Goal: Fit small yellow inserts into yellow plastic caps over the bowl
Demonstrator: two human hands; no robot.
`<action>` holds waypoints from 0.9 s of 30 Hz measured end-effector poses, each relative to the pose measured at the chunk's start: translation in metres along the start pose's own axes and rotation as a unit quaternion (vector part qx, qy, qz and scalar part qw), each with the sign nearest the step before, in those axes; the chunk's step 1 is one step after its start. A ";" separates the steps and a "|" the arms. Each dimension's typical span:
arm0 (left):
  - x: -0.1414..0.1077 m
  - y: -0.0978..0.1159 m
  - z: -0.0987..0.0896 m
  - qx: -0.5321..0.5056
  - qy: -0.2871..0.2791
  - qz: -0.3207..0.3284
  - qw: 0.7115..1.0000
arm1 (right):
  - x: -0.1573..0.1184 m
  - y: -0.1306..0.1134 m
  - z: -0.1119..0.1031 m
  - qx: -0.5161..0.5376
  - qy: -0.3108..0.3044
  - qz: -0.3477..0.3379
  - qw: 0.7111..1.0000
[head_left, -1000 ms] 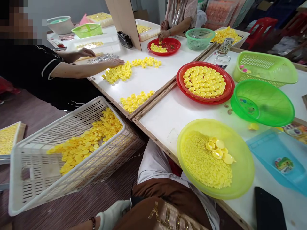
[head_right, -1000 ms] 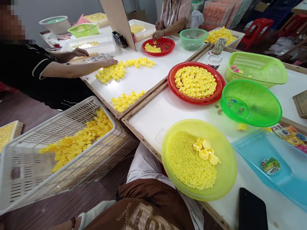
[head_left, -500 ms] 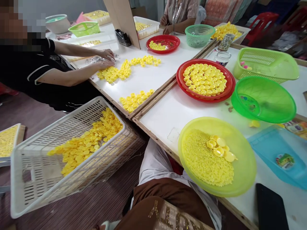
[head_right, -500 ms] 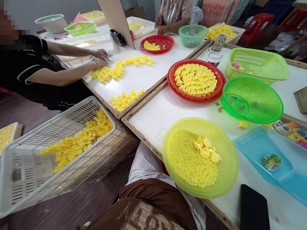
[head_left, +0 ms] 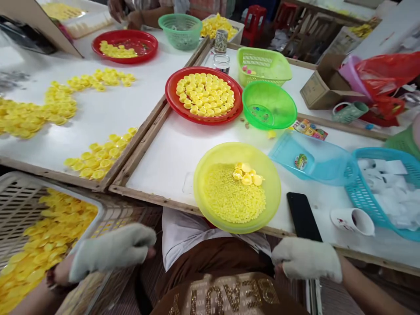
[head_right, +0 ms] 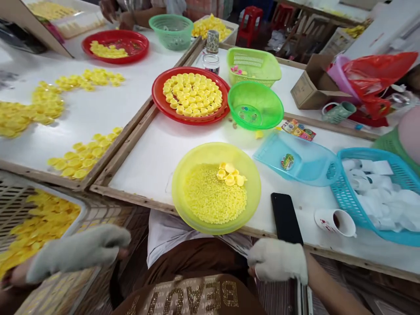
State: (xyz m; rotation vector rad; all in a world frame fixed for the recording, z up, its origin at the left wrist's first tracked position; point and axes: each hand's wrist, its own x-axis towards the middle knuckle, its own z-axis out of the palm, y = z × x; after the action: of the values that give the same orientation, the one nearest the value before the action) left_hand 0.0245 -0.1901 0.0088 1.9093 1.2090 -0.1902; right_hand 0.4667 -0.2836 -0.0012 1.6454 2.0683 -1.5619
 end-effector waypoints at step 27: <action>0.236 0.104 0.003 0.165 0.131 0.074 0.975 | 0.127 -0.046 -0.049 -0.304 0.163 -0.076 0.935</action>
State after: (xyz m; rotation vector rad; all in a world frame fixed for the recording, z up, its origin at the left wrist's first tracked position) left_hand 0.2317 -0.0517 -0.0581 2.3645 1.2592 -0.0605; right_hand 0.4024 -0.1569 -0.0231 1.5915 2.5331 -0.5678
